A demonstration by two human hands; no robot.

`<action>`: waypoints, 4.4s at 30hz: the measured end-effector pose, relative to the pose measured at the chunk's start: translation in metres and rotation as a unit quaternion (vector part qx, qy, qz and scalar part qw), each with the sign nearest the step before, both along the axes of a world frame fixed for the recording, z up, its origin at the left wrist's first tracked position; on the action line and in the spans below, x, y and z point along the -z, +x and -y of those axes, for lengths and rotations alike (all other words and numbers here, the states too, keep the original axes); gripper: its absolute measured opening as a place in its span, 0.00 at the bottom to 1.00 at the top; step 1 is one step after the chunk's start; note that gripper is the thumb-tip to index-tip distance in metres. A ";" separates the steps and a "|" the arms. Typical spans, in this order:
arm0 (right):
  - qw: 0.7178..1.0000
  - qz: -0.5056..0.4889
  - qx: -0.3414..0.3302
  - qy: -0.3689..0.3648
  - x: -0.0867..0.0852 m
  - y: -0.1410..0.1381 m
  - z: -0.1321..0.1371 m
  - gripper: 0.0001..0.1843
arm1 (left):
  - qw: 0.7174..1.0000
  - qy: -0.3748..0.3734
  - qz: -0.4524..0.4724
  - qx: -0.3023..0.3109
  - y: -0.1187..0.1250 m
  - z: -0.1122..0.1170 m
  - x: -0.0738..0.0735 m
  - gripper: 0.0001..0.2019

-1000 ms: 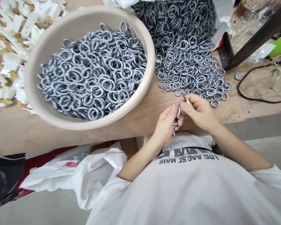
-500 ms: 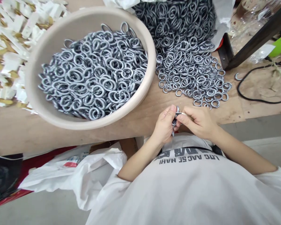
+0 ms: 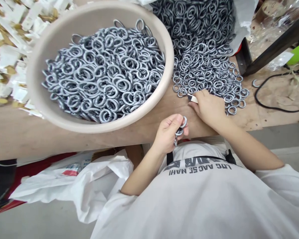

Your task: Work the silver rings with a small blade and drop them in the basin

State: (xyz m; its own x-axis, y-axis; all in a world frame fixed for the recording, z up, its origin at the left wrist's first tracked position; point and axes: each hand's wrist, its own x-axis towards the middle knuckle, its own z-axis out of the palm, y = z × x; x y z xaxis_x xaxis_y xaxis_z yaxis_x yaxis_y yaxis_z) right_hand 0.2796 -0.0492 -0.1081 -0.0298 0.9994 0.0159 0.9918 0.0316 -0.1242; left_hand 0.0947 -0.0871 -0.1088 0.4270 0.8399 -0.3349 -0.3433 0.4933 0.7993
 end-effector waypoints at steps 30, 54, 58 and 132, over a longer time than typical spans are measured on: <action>0.818 -0.572 -0.061 0.031 -0.006 0.013 0.045 0.23 | 0.998 -0.040 0.039 0.004 0.041 0.007 -0.003 0.20; 0.924 -0.353 -0.147 0.018 -0.016 0.015 0.058 0.26 | 1.000 0.015 0.002 0.010 0.037 0.011 0.007 0.18; 0.940 -0.340 -0.020 0.017 -0.006 0.033 0.039 0.29 | 0.996 0.060 0.031 0.060 0.030 0.014 0.006 0.19; 0.999 -0.030 -0.013 0.014 -0.006 0.013 0.007 0.19 | 0.997 -0.031 0.039 0.061 0.006 -0.003 0.000 0.18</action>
